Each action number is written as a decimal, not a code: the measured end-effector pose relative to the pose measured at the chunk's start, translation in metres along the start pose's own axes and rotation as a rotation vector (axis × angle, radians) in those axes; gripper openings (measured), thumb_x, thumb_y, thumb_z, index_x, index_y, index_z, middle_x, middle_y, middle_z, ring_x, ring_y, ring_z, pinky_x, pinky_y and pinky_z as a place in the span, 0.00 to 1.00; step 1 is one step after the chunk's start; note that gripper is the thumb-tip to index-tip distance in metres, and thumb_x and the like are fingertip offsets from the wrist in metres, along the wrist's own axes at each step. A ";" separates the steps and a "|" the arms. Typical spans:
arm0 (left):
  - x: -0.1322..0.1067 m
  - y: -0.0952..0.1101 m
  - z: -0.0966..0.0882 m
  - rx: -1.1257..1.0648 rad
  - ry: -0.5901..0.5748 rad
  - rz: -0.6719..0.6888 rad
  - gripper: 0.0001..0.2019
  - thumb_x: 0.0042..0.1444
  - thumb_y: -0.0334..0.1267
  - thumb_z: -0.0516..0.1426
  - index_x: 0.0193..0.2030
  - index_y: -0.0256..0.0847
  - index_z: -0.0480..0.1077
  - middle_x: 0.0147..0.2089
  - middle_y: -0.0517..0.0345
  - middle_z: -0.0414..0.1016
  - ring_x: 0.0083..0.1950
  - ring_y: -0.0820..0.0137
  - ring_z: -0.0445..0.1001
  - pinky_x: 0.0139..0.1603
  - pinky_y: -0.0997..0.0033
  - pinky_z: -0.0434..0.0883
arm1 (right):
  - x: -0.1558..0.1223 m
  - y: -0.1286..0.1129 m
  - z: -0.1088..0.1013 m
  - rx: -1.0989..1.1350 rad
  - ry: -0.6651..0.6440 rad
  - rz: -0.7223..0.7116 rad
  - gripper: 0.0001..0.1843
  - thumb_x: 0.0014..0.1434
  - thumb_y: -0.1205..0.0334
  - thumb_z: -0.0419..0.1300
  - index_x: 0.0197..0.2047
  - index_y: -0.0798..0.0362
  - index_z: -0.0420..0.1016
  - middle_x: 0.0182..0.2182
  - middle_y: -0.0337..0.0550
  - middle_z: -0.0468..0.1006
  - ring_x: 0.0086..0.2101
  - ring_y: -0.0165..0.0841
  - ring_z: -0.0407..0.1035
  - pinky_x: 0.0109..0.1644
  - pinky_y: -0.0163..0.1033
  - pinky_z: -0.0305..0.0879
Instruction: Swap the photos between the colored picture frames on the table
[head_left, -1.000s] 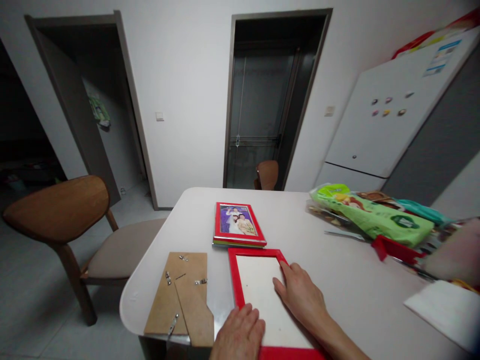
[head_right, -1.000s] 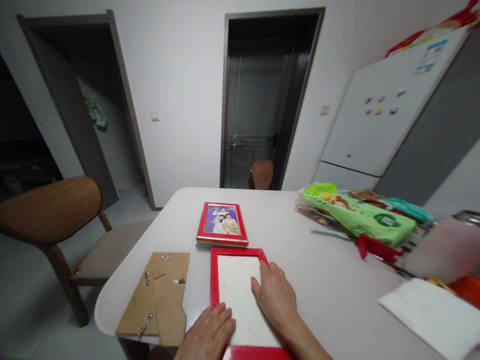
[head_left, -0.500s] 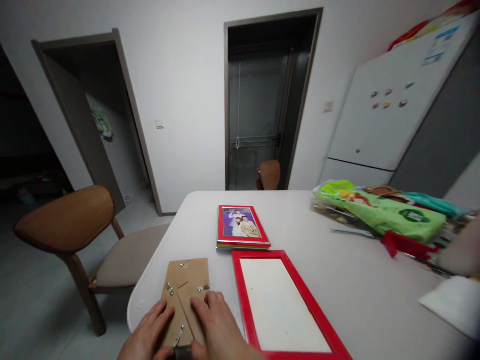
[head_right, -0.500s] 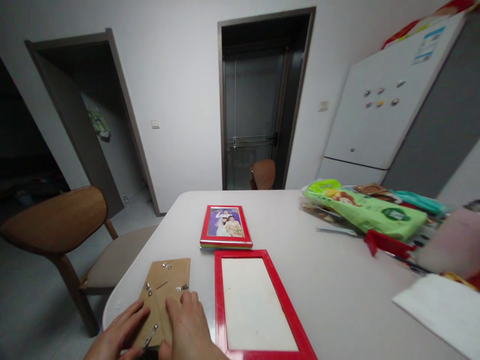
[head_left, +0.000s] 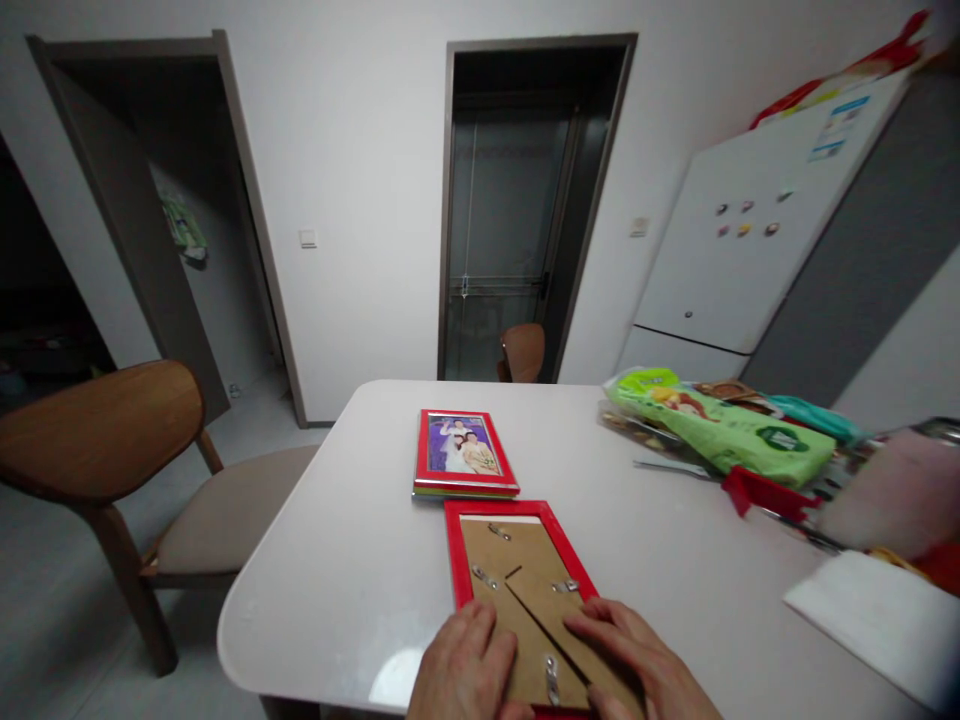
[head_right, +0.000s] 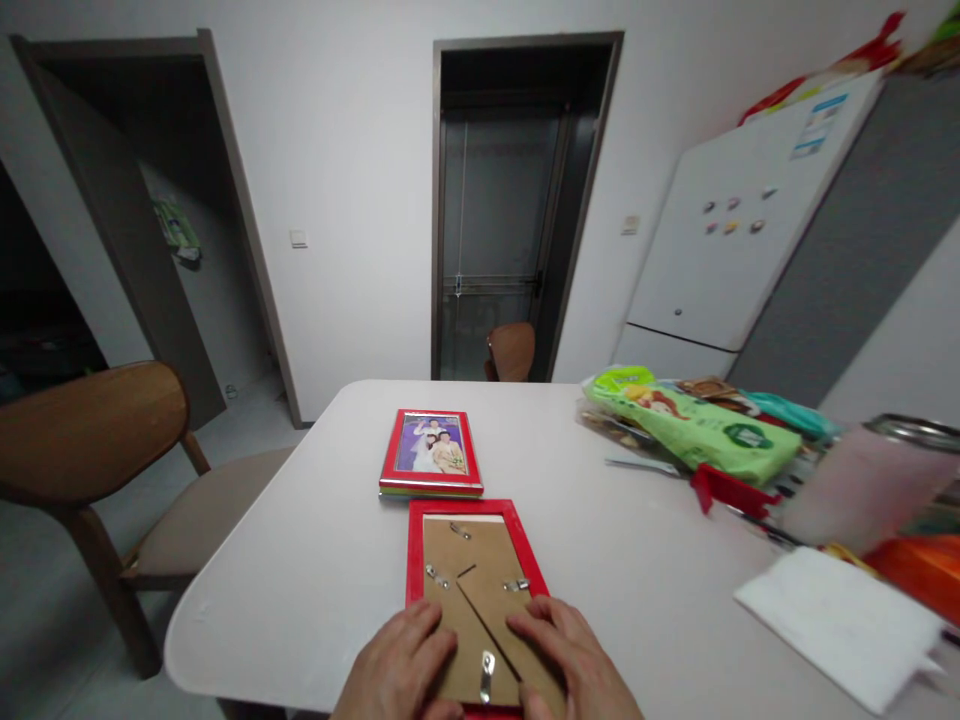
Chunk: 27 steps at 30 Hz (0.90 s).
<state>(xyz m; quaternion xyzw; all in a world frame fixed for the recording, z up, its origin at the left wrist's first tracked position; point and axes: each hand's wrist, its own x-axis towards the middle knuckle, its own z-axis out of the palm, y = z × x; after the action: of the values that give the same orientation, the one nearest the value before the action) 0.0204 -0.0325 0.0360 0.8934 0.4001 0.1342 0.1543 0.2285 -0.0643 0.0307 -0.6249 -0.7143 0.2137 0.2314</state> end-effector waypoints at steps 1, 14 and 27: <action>0.004 0.002 0.000 0.006 -0.026 -0.023 0.23 0.42 0.37 0.61 0.47 0.34 0.66 0.53 0.40 0.63 0.53 0.53 0.62 0.52 0.56 0.61 | 0.001 0.004 0.002 -0.029 0.015 -0.008 0.23 0.43 0.63 0.52 0.46 0.52 0.68 0.48 0.50 0.64 0.50 0.41 0.56 0.54 0.47 0.52; -0.018 -0.024 0.000 0.157 0.185 0.161 0.20 0.45 0.51 0.56 0.40 0.39 0.66 0.48 0.48 0.70 0.48 0.57 0.68 0.45 0.54 0.68 | 0.018 0.006 0.021 -0.214 0.177 -0.210 0.19 0.52 0.55 0.50 0.47 0.48 0.67 0.46 0.47 0.67 0.46 0.40 0.59 0.48 0.48 0.56; -0.017 -0.025 0.000 0.116 0.081 0.162 0.19 0.47 0.53 0.52 0.36 0.38 0.65 0.51 0.45 0.67 0.51 0.59 0.66 0.50 0.55 0.64 | 0.052 -0.008 0.018 -0.185 0.174 -0.129 0.14 0.51 0.70 0.46 0.36 0.56 0.71 0.36 0.49 0.66 0.39 0.37 0.58 0.45 0.42 0.58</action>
<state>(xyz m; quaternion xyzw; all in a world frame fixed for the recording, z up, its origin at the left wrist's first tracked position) -0.0076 -0.0292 0.0244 0.9240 0.3397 0.1589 0.0748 0.2059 -0.0145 0.0243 -0.6124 -0.7471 0.0765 0.2469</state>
